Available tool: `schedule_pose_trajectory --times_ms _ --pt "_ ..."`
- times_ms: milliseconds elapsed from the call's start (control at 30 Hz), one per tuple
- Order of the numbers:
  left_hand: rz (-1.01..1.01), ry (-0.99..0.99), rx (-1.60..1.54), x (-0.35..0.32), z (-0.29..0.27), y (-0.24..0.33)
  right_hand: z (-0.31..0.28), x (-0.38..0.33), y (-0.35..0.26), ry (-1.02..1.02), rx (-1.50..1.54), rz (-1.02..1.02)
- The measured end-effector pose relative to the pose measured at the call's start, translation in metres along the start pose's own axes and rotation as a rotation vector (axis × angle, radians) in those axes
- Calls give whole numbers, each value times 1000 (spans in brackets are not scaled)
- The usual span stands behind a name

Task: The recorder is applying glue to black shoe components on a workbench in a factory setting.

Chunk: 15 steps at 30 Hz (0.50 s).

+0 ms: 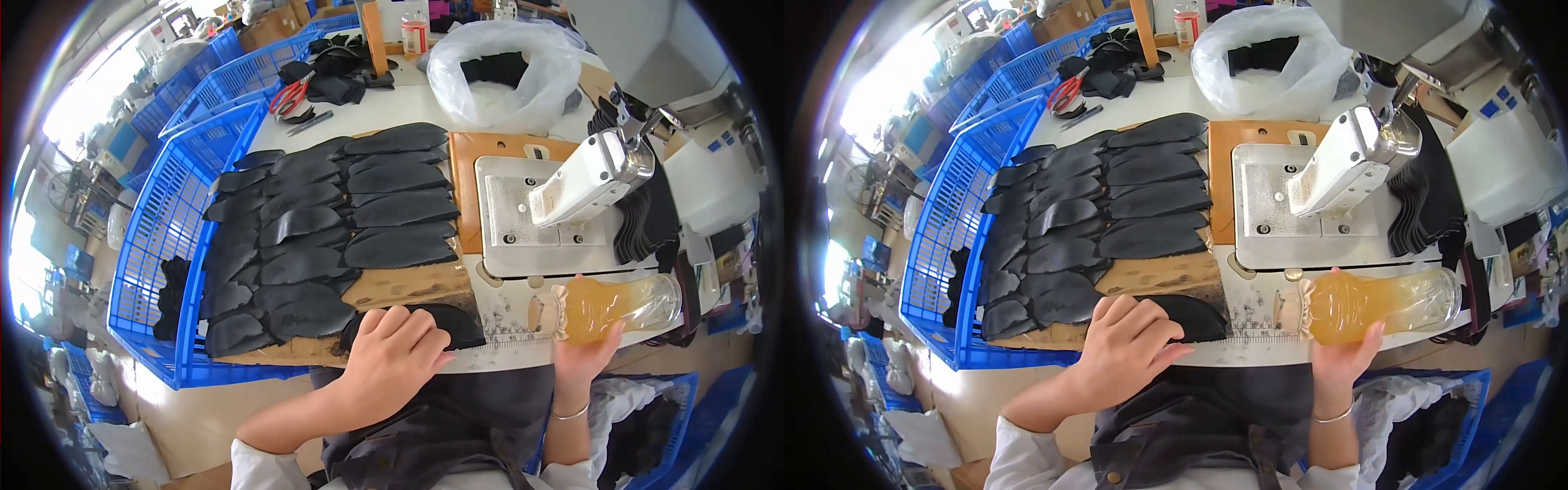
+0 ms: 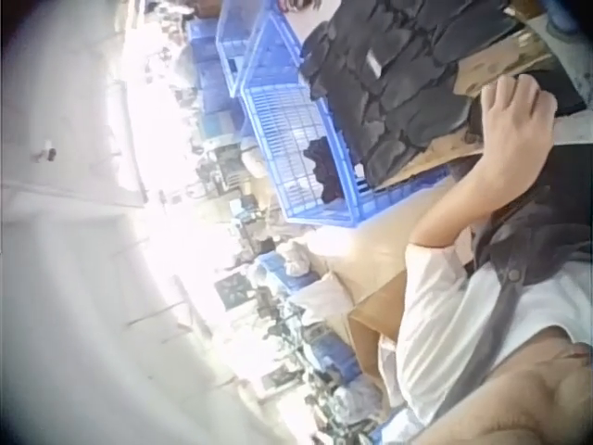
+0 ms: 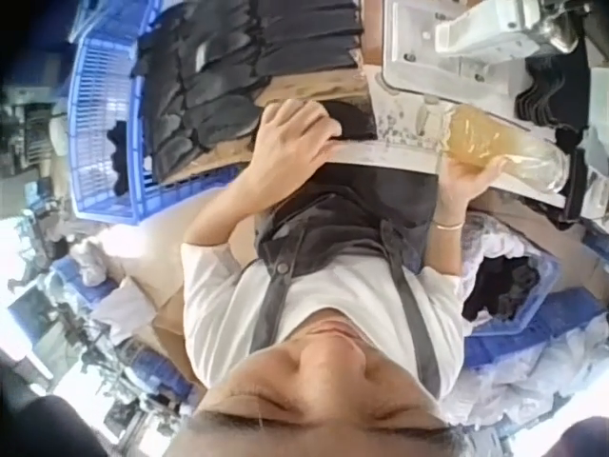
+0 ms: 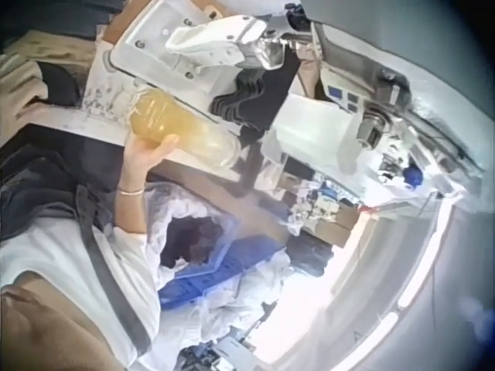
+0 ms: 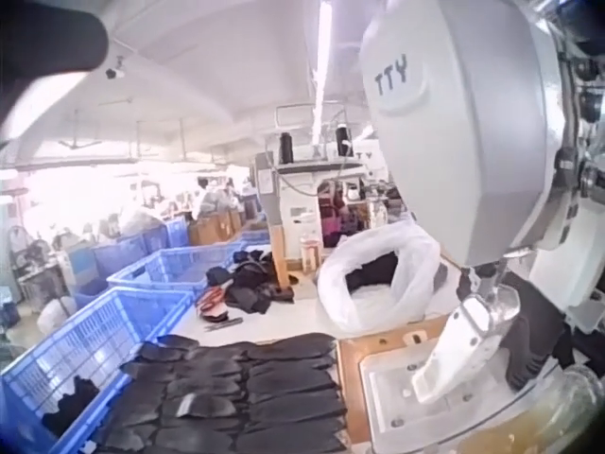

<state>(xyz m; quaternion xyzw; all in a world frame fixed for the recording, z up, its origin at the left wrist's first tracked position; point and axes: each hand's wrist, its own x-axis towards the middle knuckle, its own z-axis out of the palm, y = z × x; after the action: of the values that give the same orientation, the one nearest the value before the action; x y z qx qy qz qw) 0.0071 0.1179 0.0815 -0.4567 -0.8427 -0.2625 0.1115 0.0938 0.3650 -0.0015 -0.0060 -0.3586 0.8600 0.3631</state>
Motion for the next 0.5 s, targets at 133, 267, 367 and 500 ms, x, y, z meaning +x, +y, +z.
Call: schedule_pose_trajectory --times_ms 133,267,367,500 --pt "-50 -3 -90 7 -2 -2 -3 0 -2 -22 11 56" --pt "-101 8 -97 9 -8 -7 -6 1 0 -103 -51 113" --pt "-227 10 -166 6 -23 -16 -13 -2 1 -94 -33 119" --pt "-487 210 -538 -12 -39 -45 -20 1 2 -151 103 137"
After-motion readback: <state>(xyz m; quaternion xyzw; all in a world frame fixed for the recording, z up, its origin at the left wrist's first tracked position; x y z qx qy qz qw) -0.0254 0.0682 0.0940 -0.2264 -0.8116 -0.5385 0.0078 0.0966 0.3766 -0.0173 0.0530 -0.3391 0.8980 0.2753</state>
